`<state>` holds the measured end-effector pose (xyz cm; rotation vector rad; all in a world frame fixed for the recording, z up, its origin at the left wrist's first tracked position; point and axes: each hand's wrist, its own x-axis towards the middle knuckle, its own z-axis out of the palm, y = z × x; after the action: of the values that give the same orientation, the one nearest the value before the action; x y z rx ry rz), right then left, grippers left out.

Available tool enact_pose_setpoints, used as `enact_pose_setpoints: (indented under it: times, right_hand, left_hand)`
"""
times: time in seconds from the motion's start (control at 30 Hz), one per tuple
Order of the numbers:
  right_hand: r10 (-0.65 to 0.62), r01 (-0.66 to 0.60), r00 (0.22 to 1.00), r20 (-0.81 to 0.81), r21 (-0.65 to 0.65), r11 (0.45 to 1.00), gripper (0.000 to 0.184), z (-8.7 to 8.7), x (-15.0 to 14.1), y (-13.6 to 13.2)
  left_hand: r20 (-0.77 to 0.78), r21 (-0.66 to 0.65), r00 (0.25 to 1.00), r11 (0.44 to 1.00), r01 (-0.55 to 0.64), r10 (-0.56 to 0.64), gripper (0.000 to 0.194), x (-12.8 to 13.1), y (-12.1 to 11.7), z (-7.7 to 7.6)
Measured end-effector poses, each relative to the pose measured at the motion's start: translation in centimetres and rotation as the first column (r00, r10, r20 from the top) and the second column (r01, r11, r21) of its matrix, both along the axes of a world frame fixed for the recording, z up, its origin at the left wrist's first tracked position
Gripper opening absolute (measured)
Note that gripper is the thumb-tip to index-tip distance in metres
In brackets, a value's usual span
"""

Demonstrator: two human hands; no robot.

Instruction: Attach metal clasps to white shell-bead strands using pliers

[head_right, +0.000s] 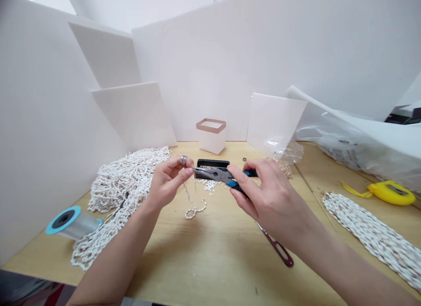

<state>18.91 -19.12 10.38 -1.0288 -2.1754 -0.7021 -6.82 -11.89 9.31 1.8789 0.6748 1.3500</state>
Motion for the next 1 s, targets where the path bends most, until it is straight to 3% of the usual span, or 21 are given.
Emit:
enact_pose_setpoints:
  times: [0.23, 0.73, 1.0]
  right_hand:
    - [-0.005, 0.004, 1.0, -0.015, -0.047, 0.999, 0.042, 0.0, 0.2, -0.1]
    - [0.056, -0.056, 0.998, 0.015, -0.01, 0.998, 0.042, -0.3, 0.2, 0.3]
    - [0.108, -0.131, 0.982, -0.158, -0.144, 0.981, 0.031, -1.0, -0.1, 0.6]
  left_hand:
    - [0.016, -0.017, 1.0, 1.0, -0.013, 0.013, 0.021, 0.1, 0.0, -0.1]
    - [0.027, 0.057, 0.999, 0.998, -0.021, 0.019, 0.017, 0.0, 0.0, -0.3]
    - [0.049, -0.002, 0.999, 1.0, 0.007, -0.007, 0.018, 0.1, 0.2, -0.5]
